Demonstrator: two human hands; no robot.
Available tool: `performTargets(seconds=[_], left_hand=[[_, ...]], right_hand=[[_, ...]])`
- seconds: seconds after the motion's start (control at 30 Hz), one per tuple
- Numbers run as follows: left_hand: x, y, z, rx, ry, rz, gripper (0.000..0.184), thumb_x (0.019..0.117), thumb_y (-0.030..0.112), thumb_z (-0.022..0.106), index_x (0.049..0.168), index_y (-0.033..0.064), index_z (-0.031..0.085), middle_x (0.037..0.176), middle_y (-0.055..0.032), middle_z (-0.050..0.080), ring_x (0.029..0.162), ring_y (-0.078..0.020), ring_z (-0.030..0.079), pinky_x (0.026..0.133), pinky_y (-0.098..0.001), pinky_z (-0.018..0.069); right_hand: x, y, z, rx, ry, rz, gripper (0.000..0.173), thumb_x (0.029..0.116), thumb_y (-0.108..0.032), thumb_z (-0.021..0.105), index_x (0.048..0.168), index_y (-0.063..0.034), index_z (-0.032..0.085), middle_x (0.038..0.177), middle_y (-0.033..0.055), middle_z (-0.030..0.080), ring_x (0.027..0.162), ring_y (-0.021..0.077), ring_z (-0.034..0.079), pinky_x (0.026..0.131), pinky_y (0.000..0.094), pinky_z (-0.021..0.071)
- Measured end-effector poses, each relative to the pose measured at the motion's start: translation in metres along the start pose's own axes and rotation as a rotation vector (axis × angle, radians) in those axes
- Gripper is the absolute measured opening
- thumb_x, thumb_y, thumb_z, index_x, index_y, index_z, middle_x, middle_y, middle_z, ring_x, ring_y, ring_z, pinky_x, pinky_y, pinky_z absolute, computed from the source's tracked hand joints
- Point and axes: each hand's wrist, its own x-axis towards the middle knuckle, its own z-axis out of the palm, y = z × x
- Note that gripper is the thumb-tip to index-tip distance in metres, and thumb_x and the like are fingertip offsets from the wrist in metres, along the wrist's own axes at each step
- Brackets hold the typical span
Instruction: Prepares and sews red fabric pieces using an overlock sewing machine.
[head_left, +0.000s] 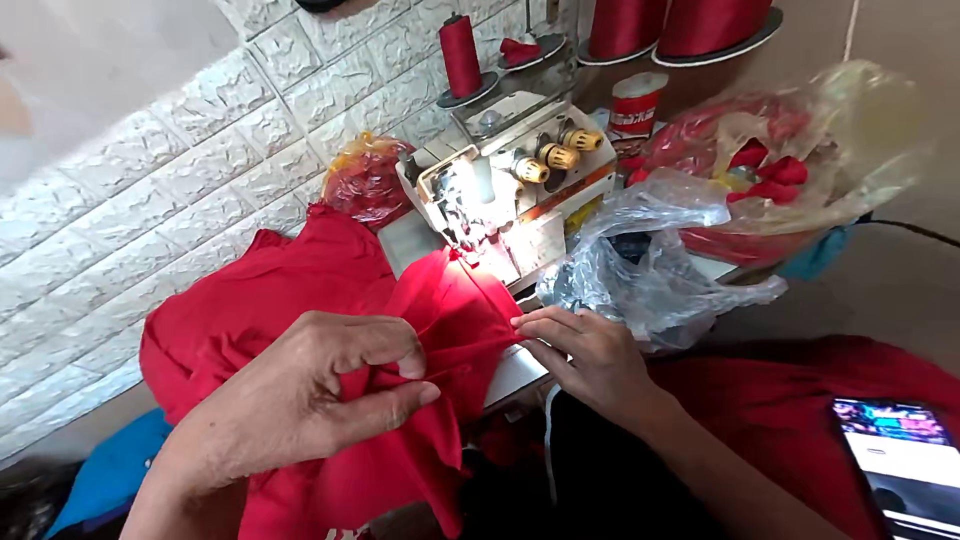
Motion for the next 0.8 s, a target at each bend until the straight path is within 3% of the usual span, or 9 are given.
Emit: performTargets(seconds=[0.17, 0.37, 0.43, 0.6, 0.8], left_hand=[[-0.001, -0.010, -0.008, -0.002, 0.045, -0.048, 0.016, 0.0985, 0.027, 0.066, 0.089, 0.0149, 0.070, 0.084, 0.0112, 0.066, 0.079, 0.0056, 0.061, 0.069, -0.0111, 0.0510], [-0.003, -0.016, -0.019, 0.139, 0.122, -0.149, 0.013, 0.0947, 0.030, 0.068, 0.087, 0.0192, 0.070, 0.077, 0.0134, 0.063, 0.064, 0.0049, 0.057, 0.054, -0.0119, 0.0472], [-0.005, -0.017, -0.022, 0.197, 0.152, -0.197, 0.012, 0.0932, 0.031, 0.068, 0.087, 0.0204, 0.069, 0.074, 0.0140, 0.063, 0.063, 0.0044, 0.057, 0.053, -0.0130, 0.0473], [-0.017, -0.012, -0.026, 0.325, 0.190, -0.260, 0.012, 0.0924, 0.029, 0.065, 0.086, 0.0200, 0.068, 0.071, 0.0140, 0.061, 0.062, 0.0052, 0.055, 0.053, -0.0142, 0.0454], [-0.026, 0.002, -0.019, 0.446, 0.202, -0.262, 0.012, 0.0910, 0.025, 0.064, 0.083, 0.0173, 0.067, 0.072, 0.0121, 0.059, 0.062, 0.0049, 0.054, 0.053, -0.0144, 0.0452]], right_hand=[[0.021, 0.010, 0.014, 0.009, 0.041, -0.043, 0.022, 0.1007, -0.022, 0.059, 0.098, -0.0119, 0.078, 0.108, 0.0031, 0.077, 0.075, 0.0160, 0.069, 0.061, 0.0332, 0.0504], [0.051, 0.022, 0.020, 0.001, 0.027, -0.090, 0.020, 0.0981, -0.020, 0.060, 0.098, -0.0106, 0.078, 0.099, 0.0057, 0.076, 0.080, 0.0209, 0.071, 0.063, 0.0372, 0.0541], [0.060, 0.023, 0.019, 0.001, 0.000, -0.071, 0.018, 0.0985, -0.020, 0.061, 0.099, -0.0102, 0.077, 0.092, 0.0069, 0.074, 0.072, 0.0218, 0.069, 0.059, 0.0386, 0.0534], [0.082, 0.005, 0.016, 0.056, 0.010, -0.046, 0.015, 0.0957, -0.017, 0.067, 0.104, -0.0081, 0.076, 0.101, 0.0119, 0.070, 0.066, 0.0218, 0.063, 0.056, 0.0388, 0.0514], [0.102, -0.017, 0.024, 0.176, -0.083, -0.154, 0.013, 0.0946, -0.022, 0.070, 0.101, -0.0118, 0.074, 0.103, 0.0056, 0.068, 0.077, 0.0180, 0.066, 0.059, 0.0363, 0.0534]])
